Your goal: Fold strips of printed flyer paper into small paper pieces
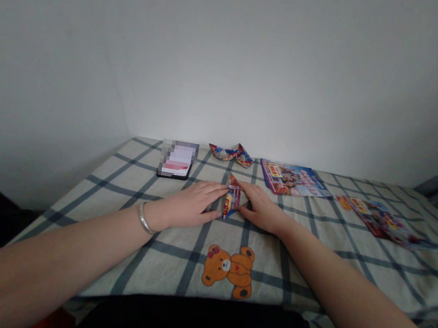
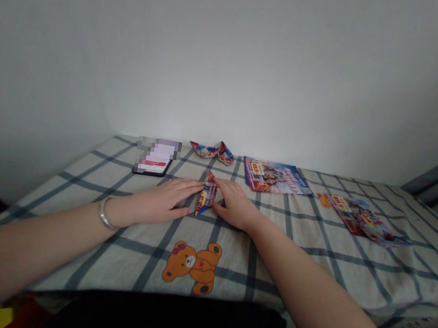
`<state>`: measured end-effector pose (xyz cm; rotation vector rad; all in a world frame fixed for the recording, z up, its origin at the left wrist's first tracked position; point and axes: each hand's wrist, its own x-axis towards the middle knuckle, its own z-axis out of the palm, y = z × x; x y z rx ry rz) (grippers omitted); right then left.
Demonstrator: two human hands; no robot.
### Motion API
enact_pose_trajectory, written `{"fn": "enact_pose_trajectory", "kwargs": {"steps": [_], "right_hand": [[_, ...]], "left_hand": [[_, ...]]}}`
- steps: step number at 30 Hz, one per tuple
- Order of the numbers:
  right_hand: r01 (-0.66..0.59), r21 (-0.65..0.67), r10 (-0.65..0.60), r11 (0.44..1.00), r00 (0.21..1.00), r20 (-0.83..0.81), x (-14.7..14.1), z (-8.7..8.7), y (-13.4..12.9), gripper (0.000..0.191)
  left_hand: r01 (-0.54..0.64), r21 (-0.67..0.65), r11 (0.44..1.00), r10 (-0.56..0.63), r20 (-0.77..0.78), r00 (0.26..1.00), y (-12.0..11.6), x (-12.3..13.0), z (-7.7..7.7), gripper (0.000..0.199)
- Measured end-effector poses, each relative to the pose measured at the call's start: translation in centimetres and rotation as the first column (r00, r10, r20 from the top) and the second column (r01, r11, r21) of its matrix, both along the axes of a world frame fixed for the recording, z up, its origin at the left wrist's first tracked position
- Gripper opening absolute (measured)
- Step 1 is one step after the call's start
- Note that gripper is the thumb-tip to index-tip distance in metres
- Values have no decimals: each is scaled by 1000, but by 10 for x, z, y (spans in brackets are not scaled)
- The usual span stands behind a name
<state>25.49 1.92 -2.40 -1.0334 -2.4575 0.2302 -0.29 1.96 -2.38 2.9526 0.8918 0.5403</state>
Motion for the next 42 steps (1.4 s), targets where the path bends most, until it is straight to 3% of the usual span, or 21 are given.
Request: {"fn": "enact_pose_trajectory", "kwargs": {"steps": [11,19,25,30,34,42], "right_hand": [[96,-161,-130,982,967,-221,-2,-6,6,87],[-74,-313,-70,947,903,-424,-8,-8,4,99],[-189,-300,7,935,856,-517,-12,0,-2,109],[-176,-258,10,950,842,-539,-13,2,-5,105],[-238,-243,50,940,804,-593,-12,3,-6,100],[-277,-313,-4,909,743,-669,-9,6,-7,86]], "left_hand": [[15,10,1000,-15,25,1000,-8,1,6,67],[46,58,997,-45,-15,999,-11,6,11,70],[48,103,994,-44,-44,998,-14,7,14,66],[26,173,985,-15,-65,998,-15,8,14,64],[2,232,973,9,-46,999,-15,10,14,61],[-49,268,962,60,-36,998,-14,9,13,59]]}}
